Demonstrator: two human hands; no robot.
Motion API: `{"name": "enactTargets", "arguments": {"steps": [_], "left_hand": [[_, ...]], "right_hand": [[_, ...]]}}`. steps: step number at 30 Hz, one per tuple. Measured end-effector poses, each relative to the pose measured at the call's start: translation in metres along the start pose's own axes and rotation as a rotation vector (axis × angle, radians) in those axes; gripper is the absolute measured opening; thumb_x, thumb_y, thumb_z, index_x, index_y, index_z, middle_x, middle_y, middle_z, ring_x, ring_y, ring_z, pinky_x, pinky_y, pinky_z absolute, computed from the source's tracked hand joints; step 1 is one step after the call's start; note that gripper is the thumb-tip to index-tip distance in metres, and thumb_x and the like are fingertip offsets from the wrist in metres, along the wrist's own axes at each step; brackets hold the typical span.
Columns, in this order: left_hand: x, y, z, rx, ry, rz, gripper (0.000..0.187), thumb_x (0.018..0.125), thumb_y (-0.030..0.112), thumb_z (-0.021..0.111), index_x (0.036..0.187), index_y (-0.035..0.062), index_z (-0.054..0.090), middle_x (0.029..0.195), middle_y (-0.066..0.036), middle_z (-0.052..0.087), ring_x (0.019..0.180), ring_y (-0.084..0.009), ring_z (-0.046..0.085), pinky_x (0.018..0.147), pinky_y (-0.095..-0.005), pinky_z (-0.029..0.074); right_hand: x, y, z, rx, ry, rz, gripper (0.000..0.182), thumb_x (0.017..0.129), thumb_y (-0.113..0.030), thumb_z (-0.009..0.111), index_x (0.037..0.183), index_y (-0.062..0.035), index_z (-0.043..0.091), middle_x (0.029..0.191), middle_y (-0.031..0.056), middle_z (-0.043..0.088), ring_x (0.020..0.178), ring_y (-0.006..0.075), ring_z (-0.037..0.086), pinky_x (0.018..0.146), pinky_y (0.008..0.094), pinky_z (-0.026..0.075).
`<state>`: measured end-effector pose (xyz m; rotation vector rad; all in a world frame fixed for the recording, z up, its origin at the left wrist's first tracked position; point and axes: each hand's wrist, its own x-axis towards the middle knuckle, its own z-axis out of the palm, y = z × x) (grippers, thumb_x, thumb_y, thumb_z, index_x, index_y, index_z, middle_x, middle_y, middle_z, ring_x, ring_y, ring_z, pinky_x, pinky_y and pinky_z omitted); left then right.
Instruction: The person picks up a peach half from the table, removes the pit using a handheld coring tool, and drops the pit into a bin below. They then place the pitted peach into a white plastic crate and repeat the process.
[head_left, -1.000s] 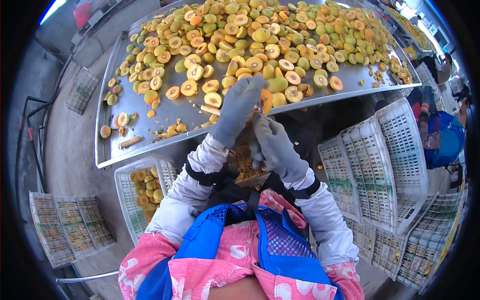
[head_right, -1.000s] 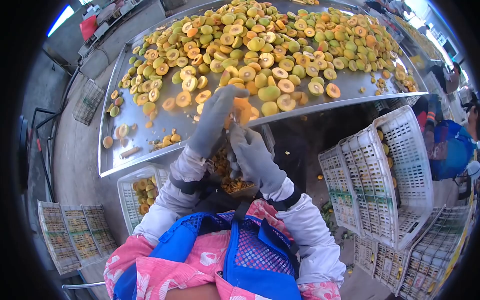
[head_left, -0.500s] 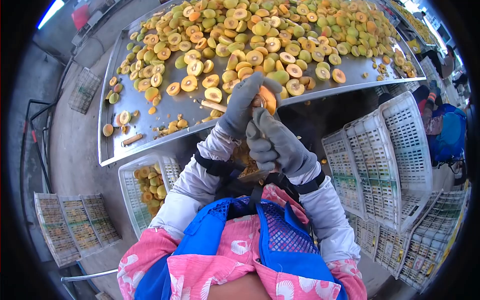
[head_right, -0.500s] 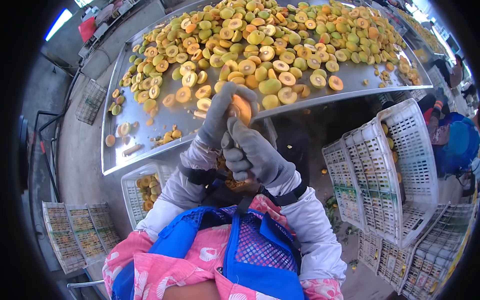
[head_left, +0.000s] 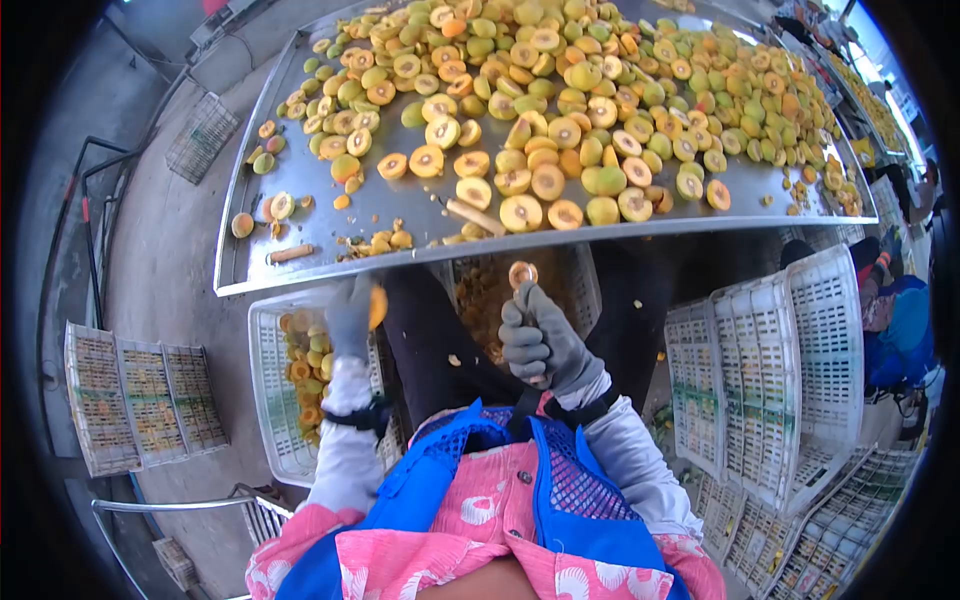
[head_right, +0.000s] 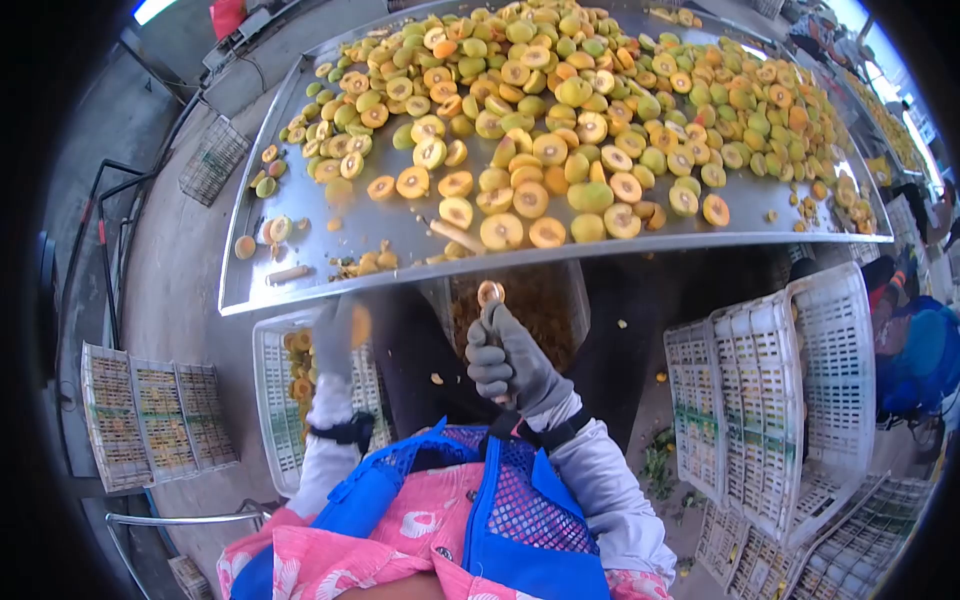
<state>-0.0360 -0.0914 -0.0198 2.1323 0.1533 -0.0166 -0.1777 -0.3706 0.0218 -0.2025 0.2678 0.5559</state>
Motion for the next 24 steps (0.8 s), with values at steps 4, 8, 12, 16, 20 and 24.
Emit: {"name": "enactTargets", "arguments": {"steps": [4, 8, 12, 16, 20, 24], "left_hand": [[-0.009, -0.050, -0.056, 0.827, 0.300, 0.097, 0.035, 0.087, 0.034, 0.066, 0.094, 0.0008, 0.071, 0.085, -0.010, 0.071, 0.079, -0.0135, 0.063, 0.074, -0.0286, 0.050], [-0.050, 0.067, 0.034, -0.389, -0.403, 0.112, 0.020, 0.094, 0.019, 0.063, 0.104, 0.0038, 0.070, 0.092, 0.000, 0.068, 0.084, -0.0068, 0.057, 0.075, -0.0236, 0.048], [-0.074, 0.125, 0.078, 0.001, -0.722, 0.453, 0.051, 0.091, 0.019, 0.063, 0.136, 0.0009, 0.047, 0.113, -0.006, 0.065, 0.100, -0.0153, 0.061, 0.087, -0.0300, 0.049], [-0.046, 0.052, 0.115, -0.211, -0.777, 0.398, 0.057, 0.090, 0.009, 0.064, 0.141, 0.0008, 0.040, 0.127, -0.008, 0.058, 0.115, -0.0140, 0.055, 0.098, -0.0284, 0.044], [-0.011, 0.067, 0.070, -0.242, -0.570, 0.472, 0.042, 0.085, 0.026, 0.070, 0.122, 0.0104, 0.058, 0.106, -0.017, 0.065, 0.100, -0.0289, 0.065, 0.084, -0.0358, 0.051], [0.031, 0.115, 0.057, 0.220, -0.727, 0.702, 0.046, 0.082, 0.033, 0.070, 0.123, 0.0126, 0.060, 0.108, -0.014, 0.066, 0.098, -0.0355, 0.063, 0.084, -0.0427, 0.051]], "right_hand": [[0.024, 0.003, 0.017, -0.024, 0.118, -0.106, 0.046, 0.098, -0.057, 0.039, 0.087, -0.0144, 0.052, 0.060, -0.0069, 0.038, 0.049, 0.0086, 0.037, 0.045, 0.0244, 0.037], [0.039, 0.013, -0.013, -0.679, 0.332, -0.571, 0.041, 0.102, -0.046, 0.038, 0.096, -0.0096, 0.055, 0.081, 0.0028, 0.056, 0.072, 0.0156, 0.054, 0.069, 0.0329, 0.048], [0.039, 0.002, -0.015, -0.801, 0.471, -0.815, 0.035, 0.104, -0.032, 0.038, 0.110, -0.0051, 0.058, 0.085, -0.0017, 0.052, 0.073, 0.0072, 0.047, 0.068, 0.0252, 0.043], [0.065, 0.000, -0.012, -0.847, 0.491, -0.794, 0.024, 0.102, -0.026, 0.046, 0.108, -0.0063, 0.059, 0.087, -0.0027, 0.052, 0.074, 0.0048, 0.047, 0.067, 0.0215, 0.043], [0.088, -0.016, 0.028, -0.900, 0.300, -0.743, 0.017, 0.099, -0.020, 0.052, 0.107, -0.0055, 0.058, 0.084, -0.0033, 0.053, 0.071, 0.0043, 0.051, 0.061, 0.0211, 0.044], [0.102, -0.049, 0.055, -0.944, 0.406, -0.585, 0.016, 0.099, -0.019, 0.054, 0.108, -0.0064, 0.058, 0.076, -0.0036, 0.052, 0.057, 0.0047, 0.047, 0.052, 0.0200, 0.042]]}}
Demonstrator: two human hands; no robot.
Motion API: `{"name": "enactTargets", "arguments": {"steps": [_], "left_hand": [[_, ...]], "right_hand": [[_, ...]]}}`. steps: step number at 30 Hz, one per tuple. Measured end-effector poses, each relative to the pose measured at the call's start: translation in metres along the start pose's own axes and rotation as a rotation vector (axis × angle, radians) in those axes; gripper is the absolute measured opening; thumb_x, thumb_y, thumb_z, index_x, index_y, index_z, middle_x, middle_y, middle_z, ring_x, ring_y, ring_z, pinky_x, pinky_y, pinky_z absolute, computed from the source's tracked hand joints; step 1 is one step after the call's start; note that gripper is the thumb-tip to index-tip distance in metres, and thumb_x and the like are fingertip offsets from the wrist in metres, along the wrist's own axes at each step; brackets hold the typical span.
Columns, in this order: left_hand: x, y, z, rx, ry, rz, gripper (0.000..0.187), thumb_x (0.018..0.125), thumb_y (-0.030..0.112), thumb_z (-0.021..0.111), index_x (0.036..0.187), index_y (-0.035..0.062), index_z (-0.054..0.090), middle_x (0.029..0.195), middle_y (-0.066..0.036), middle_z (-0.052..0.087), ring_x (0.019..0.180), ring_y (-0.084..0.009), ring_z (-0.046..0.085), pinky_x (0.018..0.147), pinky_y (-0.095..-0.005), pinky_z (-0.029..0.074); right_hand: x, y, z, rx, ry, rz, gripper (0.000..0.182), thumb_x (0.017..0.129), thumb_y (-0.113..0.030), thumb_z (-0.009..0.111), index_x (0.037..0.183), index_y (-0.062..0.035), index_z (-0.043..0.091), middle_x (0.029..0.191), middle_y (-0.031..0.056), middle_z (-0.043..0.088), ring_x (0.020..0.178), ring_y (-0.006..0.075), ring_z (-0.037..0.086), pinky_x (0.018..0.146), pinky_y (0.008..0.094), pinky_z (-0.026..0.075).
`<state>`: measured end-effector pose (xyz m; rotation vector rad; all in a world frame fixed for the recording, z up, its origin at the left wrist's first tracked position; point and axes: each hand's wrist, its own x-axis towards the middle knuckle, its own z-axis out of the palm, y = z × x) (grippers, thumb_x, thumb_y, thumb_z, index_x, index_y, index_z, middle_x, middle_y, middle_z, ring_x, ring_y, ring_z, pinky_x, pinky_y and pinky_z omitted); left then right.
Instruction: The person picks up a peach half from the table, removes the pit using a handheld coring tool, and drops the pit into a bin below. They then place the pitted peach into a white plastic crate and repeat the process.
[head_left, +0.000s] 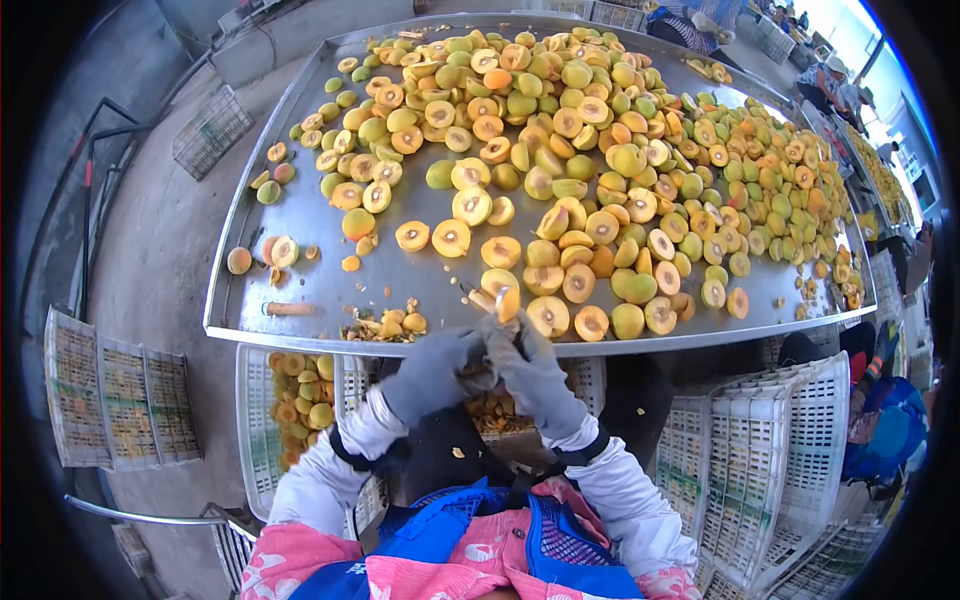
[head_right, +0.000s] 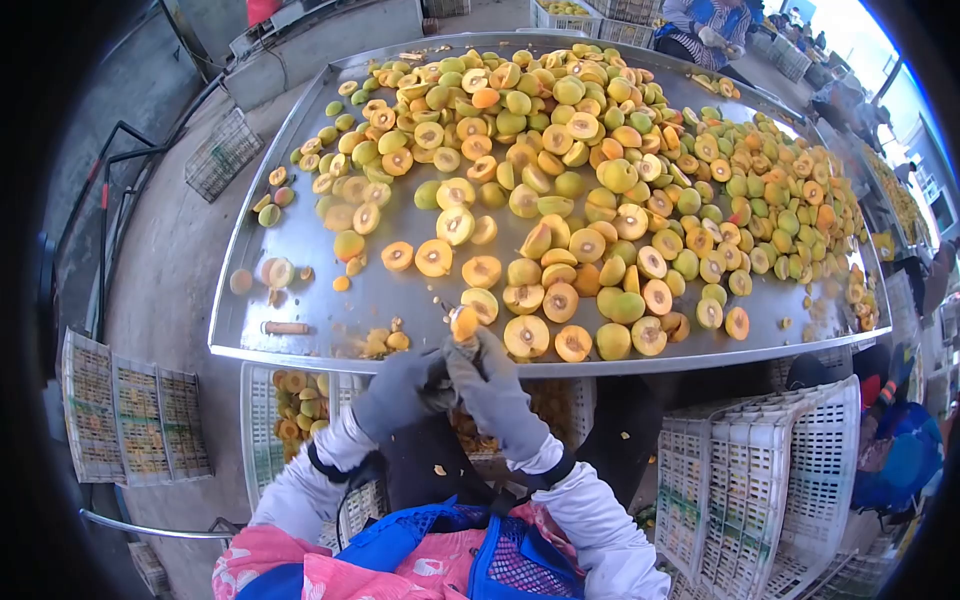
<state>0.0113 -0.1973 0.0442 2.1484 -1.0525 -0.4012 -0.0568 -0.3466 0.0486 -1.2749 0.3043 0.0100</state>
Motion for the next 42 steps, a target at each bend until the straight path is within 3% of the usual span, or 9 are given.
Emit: {"name": "enactTargets", "arguments": {"steps": [3, 7, 13, 17, 19, 24, 32, 38, 42], "left_hand": [[0.081, -0.001, -0.054, -0.191, 0.143, -0.258, 0.033, 0.089, 0.037, 0.067, 0.087, 0.0050, 0.071, 0.068, -0.008, 0.064, 0.064, -0.0085, 0.058, 0.060, -0.0286, 0.049], [0.241, -0.115, -0.071, 0.155, 0.393, -0.146, 0.036, 0.092, 0.042, 0.056, 0.098, 0.0079, 0.065, 0.087, -0.016, 0.067, 0.081, -0.0330, 0.065, 0.074, -0.0419, 0.050], [0.338, -0.158, -0.041, 0.425, 0.237, -0.471, 0.044, 0.082, 0.036, 0.068, 0.115, 0.0082, 0.061, 0.109, -0.019, 0.067, 0.104, -0.0364, 0.062, 0.087, -0.0435, 0.049], [0.312, -0.159, -0.024, 0.410, 0.327, -0.265, 0.030, 0.078, 0.027, 0.073, 0.098, 0.0104, 0.059, 0.098, -0.017, 0.068, 0.097, -0.0371, 0.065, 0.084, -0.0448, 0.051], [0.307, -0.194, -0.018, 0.232, 0.339, -0.111, 0.046, 0.081, 0.026, 0.071, 0.121, 0.0121, 0.055, 0.113, -0.016, 0.066, 0.106, -0.0358, 0.062, 0.089, -0.0429, 0.049], [0.309, -0.171, -0.014, 0.452, 0.439, -0.346, 0.061, 0.092, 0.051, 0.051, 0.140, 0.0149, 0.043, 0.123, -0.025, 0.060, 0.113, -0.0409, 0.058, 0.097, -0.0469, 0.045], [0.343, -0.159, -0.012, 0.395, 0.074, -0.481, 0.063, 0.078, 0.045, 0.070, 0.126, 0.0071, 0.054, 0.118, -0.024, 0.063, 0.113, -0.0365, 0.059, 0.096, -0.0429, 0.047], [0.325, -0.155, 0.013, -0.202, 0.394, -0.204, 0.041, 0.075, 0.024, 0.077, 0.105, 0.0050, 0.057, 0.085, -0.009, 0.064, 0.077, -0.0196, 0.064, 0.071, -0.0329, 0.052], [0.248, -0.037, 0.013, -0.936, 0.263, -0.047, 0.034, 0.091, 0.020, 0.063, 0.119, 0.0037, 0.053, 0.106, -0.004, 0.060, 0.092, -0.0121, 0.061, 0.076, -0.0293, 0.056]], "right_hand": [[0.001, -0.024, -0.029, 0.151, 0.135, 0.094, 0.012, 0.098, -0.018, 0.053, 0.106, -0.0088, 0.057, 0.067, -0.0020, 0.049, 0.054, 0.0073, 0.045, 0.060, 0.0255, 0.046], [-0.041, -0.005, -0.089, -0.592, -0.236, 0.052, 0.024, 0.094, -0.023, 0.059, 0.106, -0.0028, 0.054, 0.063, 0.0104, 0.059, 0.067, 0.0207, 0.064, 0.063, 0.0362, 0.052], [-0.062, 0.031, -0.106, -1.196, 0.161, 0.153, 0.040, 0.082, -0.025, 0.070, 0.112, -0.0060, 0.051, 0.070, 0.0201, 0.063, 0.066, 0.0411, 0.063, 0.056, 0.0483, 0.049], [-0.045, 0.052, -0.108, -1.290, 0.136, -0.028, 0.027, 0.090, -0.034, 0.061, 0.093, -0.0078, 0.053, 0.066, 0.0155, 0.062, 0.060, 0.0362, 0.063, 0.053, 0.0463, 0.050], [-0.049, 0.047, -0.107, -1.278, 0.145, -0.066, 0.023, 0.087, -0.031, 0.062, 0.093, -0.0096, 0.055, 0.074, 0.0156, 0.063, 0.067, 0.0366, 0.064, 0.057, 0.0470, 0.051], [-0.102, 0.045, -0.119, -1.168, 0.084, 0.059, 0.023, 0.087, -0.027, 0.064, 0.096, -0.0074, 0.055, 0.078, 0.0174, 0.064, 0.077, 0.0385, 0.065, 0.063, 0.0468, 0.050], [-0.118, 0.049, -0.115, -0.515, 0.187, 0.248, 0.026, 0.089, -0.017, 0.067, 0.108, -0.0038, 0.055, 0.086, 0.0208, 0.067, 0.084, 0.0307, 0.070, 0.070, 0.0367, 0.052], [-0.080, 0.033, -0.114, -0.538, 0.196, 0.110, 0.023, 0.091, -0.017, 0.064, 0.106, -0.0017, 0.055, 0.083, 0.0179, 0.066, 0.079, 0.0269, 0.069, 0.069, 0.0355, 0.052], [-0.052, 0.010, -0.106, -0.285, 0.230, 0.048, 0.020, 0.094, -0.018, 0.060, 0.105, -0.0024, 0.054, 0.075, 0.0106, 0.063, 0.066, 0.0161, 0.063, 0.061, 0.0305, 0.050]]}}
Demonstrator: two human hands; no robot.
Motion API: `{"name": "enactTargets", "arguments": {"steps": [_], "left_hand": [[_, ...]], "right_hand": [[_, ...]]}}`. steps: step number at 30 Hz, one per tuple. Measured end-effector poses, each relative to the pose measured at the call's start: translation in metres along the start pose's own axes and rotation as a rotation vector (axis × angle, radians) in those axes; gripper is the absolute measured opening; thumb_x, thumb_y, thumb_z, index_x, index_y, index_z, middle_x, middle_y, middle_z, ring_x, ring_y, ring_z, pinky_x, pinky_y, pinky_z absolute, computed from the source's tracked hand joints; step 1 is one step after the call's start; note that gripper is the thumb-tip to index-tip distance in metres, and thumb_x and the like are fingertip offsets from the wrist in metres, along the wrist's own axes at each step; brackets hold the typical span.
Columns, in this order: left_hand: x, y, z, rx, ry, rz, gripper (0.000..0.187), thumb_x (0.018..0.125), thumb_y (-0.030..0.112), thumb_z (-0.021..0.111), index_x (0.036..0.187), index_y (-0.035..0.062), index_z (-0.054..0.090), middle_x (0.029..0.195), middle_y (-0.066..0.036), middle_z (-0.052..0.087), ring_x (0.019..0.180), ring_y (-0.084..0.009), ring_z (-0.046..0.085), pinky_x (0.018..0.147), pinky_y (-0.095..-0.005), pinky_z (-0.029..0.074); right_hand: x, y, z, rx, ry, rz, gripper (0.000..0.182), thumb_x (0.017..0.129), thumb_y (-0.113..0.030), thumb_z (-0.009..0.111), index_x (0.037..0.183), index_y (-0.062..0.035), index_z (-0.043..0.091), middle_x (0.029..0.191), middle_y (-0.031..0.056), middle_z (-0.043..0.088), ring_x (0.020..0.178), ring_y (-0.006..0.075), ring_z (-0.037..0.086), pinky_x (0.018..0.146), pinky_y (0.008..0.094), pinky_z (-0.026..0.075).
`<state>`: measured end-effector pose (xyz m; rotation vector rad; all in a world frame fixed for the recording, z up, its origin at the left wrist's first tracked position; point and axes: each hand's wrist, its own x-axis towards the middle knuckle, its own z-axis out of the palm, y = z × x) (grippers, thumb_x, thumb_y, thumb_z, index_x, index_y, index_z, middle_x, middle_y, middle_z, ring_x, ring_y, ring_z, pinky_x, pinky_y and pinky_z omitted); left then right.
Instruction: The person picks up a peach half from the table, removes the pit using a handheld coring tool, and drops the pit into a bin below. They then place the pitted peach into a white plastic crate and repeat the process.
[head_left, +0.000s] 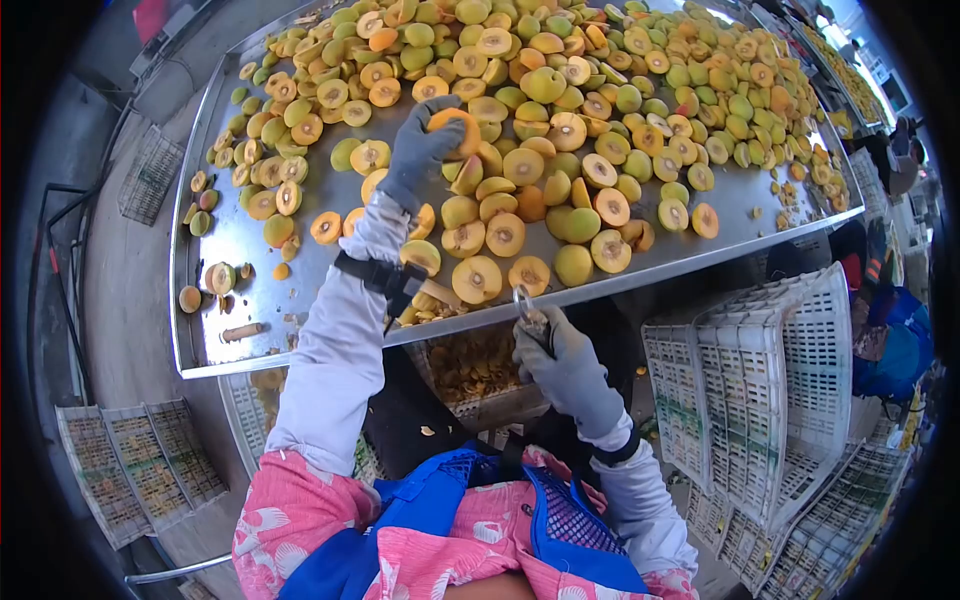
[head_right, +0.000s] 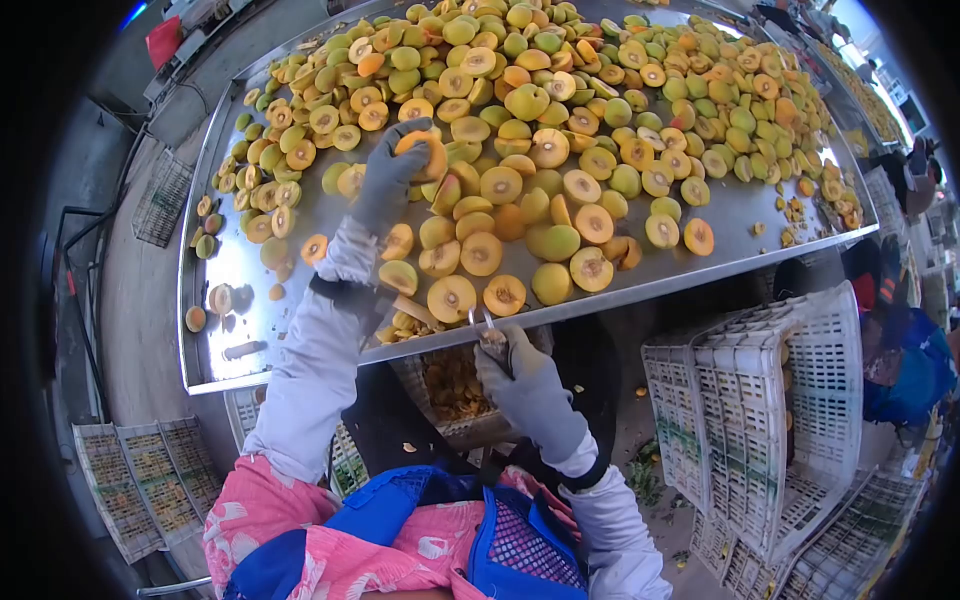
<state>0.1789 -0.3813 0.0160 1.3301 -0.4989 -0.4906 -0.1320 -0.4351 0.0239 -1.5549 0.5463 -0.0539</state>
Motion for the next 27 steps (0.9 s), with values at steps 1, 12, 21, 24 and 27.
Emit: {"name": "enactTargets", "arguments": {"steps": [1, 12, 21, 24, 27], "left_hand": [[-0.028, 0.017, 0.015, -0.169, -0.088, -0.106, 0.038, 0.093, 0.021, 0.061, 0.125, 0.0026, 0.051, 0.111, -0.005, 0.059, 0.095, -0.0122, 0.060, 0.076, -0.0293, 0.056], [-0.165, 0.056, 0.095, 0.043, -0.258, 0.210, 0.047, 0.105, 0.034, 0.031, 0.122, -0.0042, 0.053, 0.116, -0.014, 0.064, 0.101, -0.0198, 0.063, 0.090, -0.0298, 0.049], [-0.194, 0.069, 0.120, 0.083, 0.015, 0.558, 0.050, 0.104, 0.035, 0.035, 0.113, -0.0046, 0.063, 0.098, -0.008, 0.068, 0.088, -0.0111, 0.061, 0.082, -0.0257, 0.049], [-0.199, 0.076, 0.119, -0.012, -0.050, 0.372, 0.048, 0.104, 0.033, 0.035, 0.108, -0.0047, 0.065, 0.093, -0.008, 0.068, 0.084, -0.0104, 0.060, 0.080, -0.0256, 0.049], [-0.200, 0.077, 0.118, 0.011, -0.062, 0.380, 0.047, 0.103, 0.030, 0.035, 0.103, -0.0040, 0.067, 0.091, -0.007, 0.068, 0.083, -0.0101, 0.059, 0.077, -0.0252, 0.048]], "right_hand": [[0.003, -0.012, 0.001, -0.001, 0.009, -0.003, 0.020, 0.094, -0.018, 0.060, 0.105, -0.0024, 0.054, 0.075, 0.0106, 0.063, 0.066, 0.0161, 0.063, 0.061, 0.0305, 0.050], [-0.020, -0.030, 0.015, -0.111, 0.295, -0.336, 0.020, 0.099, -0.024, 0.054, 0.096, -0.0043, 0.051, 0.063, -0.0013, 0.050, 0.050, 0.0044, 0.042, 0.043, 0.0231, 0.036], [-0.043, -0.036, 0.024, -0.291, 0.420, -0.544, 0.016, 0.097, -0.014, 0.056, 0.102, -0.0012, 0.050, 0.069, 0.0085, 0.059, 0.057, 0.0182, 0.058, 0.051, 0.0295, 0.044], [-0.049, -0.041, 0.022, -0.380, 0.448, -0.629, 0.017, 0.095, -0.011, 0.057, 0.104, 0.0011, 0.049, 0.074, 0.0166, 0.063, 0.066, 0.0292, 0.065, 0.058, 0.0332, 0.048], [-0.049, -0.039, 0.019, -0.426, 0.428, -0.639, 0.018, 0.095, -0.012, 0.057, 0.106, 0.0013, 0.049, 0.075, 0.0181, 0.064, 0.067, 0.0305, 0.066, 0.058, 0.0337, 0.049]]}}
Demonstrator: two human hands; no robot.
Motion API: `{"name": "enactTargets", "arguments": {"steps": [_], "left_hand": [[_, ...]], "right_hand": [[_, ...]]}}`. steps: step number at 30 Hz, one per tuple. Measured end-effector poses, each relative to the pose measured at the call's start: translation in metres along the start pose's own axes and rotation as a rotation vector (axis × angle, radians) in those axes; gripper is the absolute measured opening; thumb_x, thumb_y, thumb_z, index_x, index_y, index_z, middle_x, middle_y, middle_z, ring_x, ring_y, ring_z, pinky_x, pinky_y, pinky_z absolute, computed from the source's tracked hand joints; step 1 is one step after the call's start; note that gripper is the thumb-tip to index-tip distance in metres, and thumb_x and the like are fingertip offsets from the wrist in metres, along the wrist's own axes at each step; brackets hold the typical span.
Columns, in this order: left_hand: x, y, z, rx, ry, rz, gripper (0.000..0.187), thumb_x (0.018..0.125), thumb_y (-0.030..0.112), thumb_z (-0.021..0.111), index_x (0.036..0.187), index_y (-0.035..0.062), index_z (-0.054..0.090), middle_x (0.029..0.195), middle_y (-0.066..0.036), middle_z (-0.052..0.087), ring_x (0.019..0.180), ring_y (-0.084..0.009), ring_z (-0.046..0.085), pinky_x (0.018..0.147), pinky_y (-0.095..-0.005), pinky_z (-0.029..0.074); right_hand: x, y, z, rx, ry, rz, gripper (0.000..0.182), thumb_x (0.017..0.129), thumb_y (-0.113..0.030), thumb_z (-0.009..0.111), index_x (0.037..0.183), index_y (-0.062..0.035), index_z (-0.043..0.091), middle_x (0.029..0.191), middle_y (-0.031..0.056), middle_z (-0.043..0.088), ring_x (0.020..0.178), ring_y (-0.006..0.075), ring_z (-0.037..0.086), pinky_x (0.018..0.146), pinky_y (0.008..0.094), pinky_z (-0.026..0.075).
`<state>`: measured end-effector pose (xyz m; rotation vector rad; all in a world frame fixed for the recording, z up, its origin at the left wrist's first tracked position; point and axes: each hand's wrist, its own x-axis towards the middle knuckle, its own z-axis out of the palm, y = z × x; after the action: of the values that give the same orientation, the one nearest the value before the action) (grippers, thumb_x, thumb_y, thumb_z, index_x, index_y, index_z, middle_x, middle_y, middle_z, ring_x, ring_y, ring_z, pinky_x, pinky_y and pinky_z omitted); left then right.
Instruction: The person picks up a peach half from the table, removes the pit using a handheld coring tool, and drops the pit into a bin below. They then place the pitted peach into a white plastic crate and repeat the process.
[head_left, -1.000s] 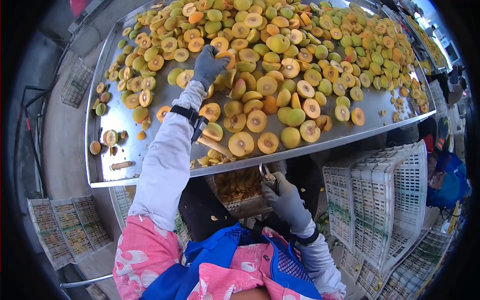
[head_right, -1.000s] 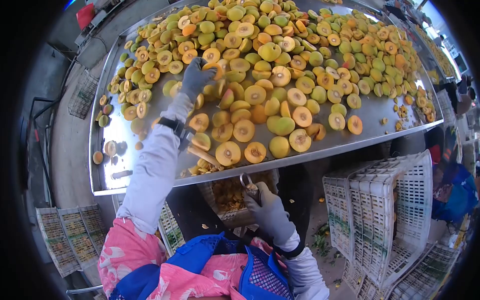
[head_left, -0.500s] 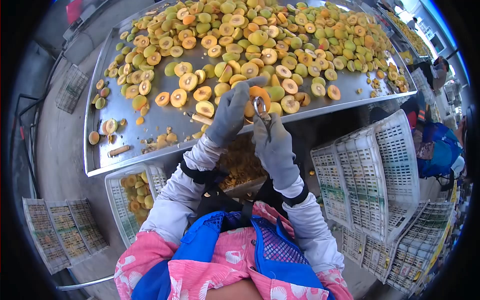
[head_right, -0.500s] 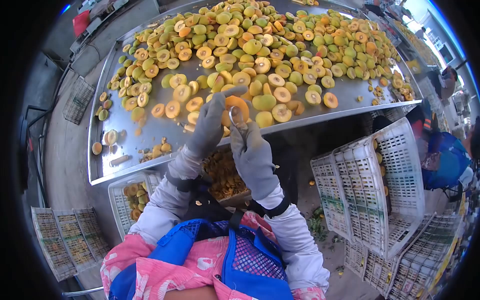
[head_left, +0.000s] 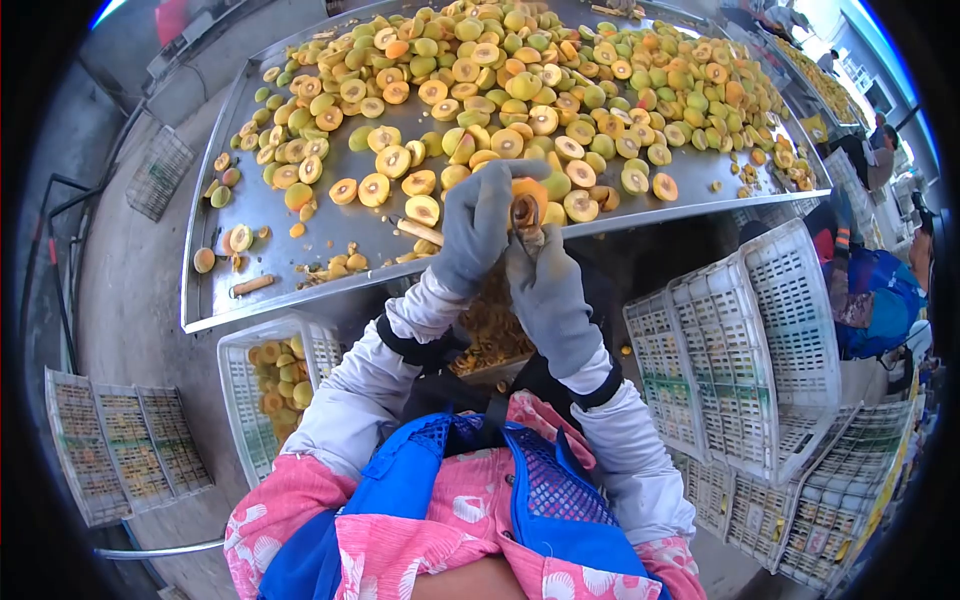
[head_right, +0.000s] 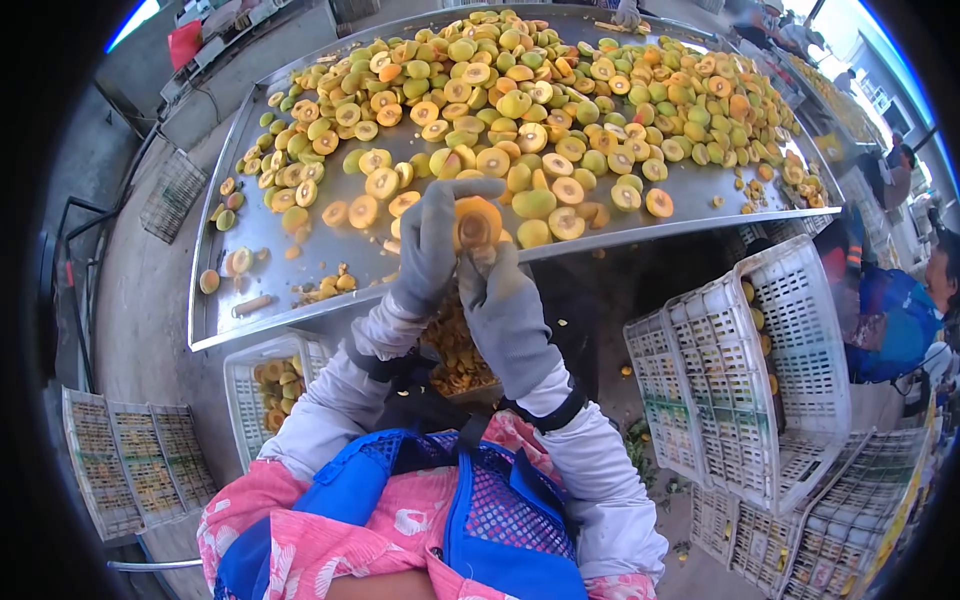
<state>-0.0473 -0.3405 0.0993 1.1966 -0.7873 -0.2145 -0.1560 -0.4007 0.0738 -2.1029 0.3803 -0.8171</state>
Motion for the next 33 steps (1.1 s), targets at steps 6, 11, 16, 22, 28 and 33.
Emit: {"name": "enactTargets", "arguments": {"steps": [6, 11, 16, 22, 28, 33], "left_hand": [[0.008, 0.008, -0.016, 0.173, -0.137, 0.026, 0.046, 0.103, 0.031, 0.037, 0.098, -0.0027, 0.068, 0.076, -0.007, 0.066, 0.069, -0.0108, 0.058, 0.064, -0.0262, 0.047], [0.005, 0.003, -0.024, 0.483, -0.175, 0.312, 0.045, 0.102, 0.034, 0.040, 0.100, -0.0014, 0.068, 0.075, -0.008, 0.066, 0.069, -0.0141, 0.061, 0.066, -0.0288, 0.049], [0.008, 0.022, -0.009, 0.087, -0.154, 0.106, 0.042, 0.100, 0.033, 0.046, 0.123, 0.0005, 0.059, 0.095, -0.009, 0.066, 0.080, -0.0113, 0.059, 0.075, -0.0250, 0.049], [-0.006, 0.009, 0.005, 0.051, 0.046, -0.091, 0.048, 0.102, 0.035, 0.037, 0.129, -0.0014, 0.052, 0.086, -0.005, 0.065, 0.076, -0.0105, 0.058, 0.073, -0.0252, 0.047], [-0.002, -0.004, -0.008, -0.128, -0.156, -0.491, 0.040, 0.100, 0.033, 0.046, 0.098, -0.0007, 0.067, 0.077, -0.004, 0.063, 0.068, -0.0097, 0.055, 0.064, -0.0252, 0.046], [-0.016, -0.005, 0.001, 0.350, 0.034, -0.080, 0.032, 0.095, 0.031, 0.057, 0.089, 0.0011, 0.069, 0.073, -0.002, 0.063, 0.067, -0.0086, 0.056, 0.064, -0.0244, 0.047]], "right_hand": [[0.000, 0.003, -0.003, 0.129, -0.189, 0.190, 0.018, 0.097, -0.017, 0.054, 0.108, -0.0021, 0.050, 0.066, 0.0082, 0.058, 0.052, 0.0162, 0.059, 0.047, 0.0295, 0.046], [-0.008, 0.001, 0.003, 0.192, -0.200, 0.179, 0.016, 0.097, -0.016, 0.053, 0.107, -0.0042, 0.051, 0.062, 0.0031, 0.053, 0.047, 0.0115, 0.052, 0.043, 0.0259, 0.044], [0.002, -0.028, -0.009, 0.779, -0.199, 0.558, 0.015, 0.100, -0.023, 0.048, 0.102, -0.0083, 0.050, 0.062, -0.0001, 0.047, 0.045, 0.0092, 0.045, 0.041, 0.0241, 0.044], [0.003, -0.043, -0.021, 0.706, -0.345, 0.752, 0.027, 0.101, -0.036, 0.046, 0.092, -0.0104, 0.047, 0.063, -0.0009, 0.048, 0.045, 0.0089, 0.044, 0.039, 0.0256, 0.042], [0.006, -0.038, -0.029, 0.851, -0.498, 1.014, 0.035, 0.100, -0.047, 0.045, 0.088, -0.0138, 0.045, 0.062, -0.0047, 0.039, 0.043, 0.0058, 0.034, 0.037, 0.0226, 0.030], [0.001, -0.019, -0.034, 1.291, -0.710, 1.121, 0.038, 0.099, -0.050, 0.044, 0.087, -0.0144, 0.045, 0.062, -0.0058, 0.033, 0.046, 0.0052, 0.027, 0.040, 0.0213, 0.024]]}}
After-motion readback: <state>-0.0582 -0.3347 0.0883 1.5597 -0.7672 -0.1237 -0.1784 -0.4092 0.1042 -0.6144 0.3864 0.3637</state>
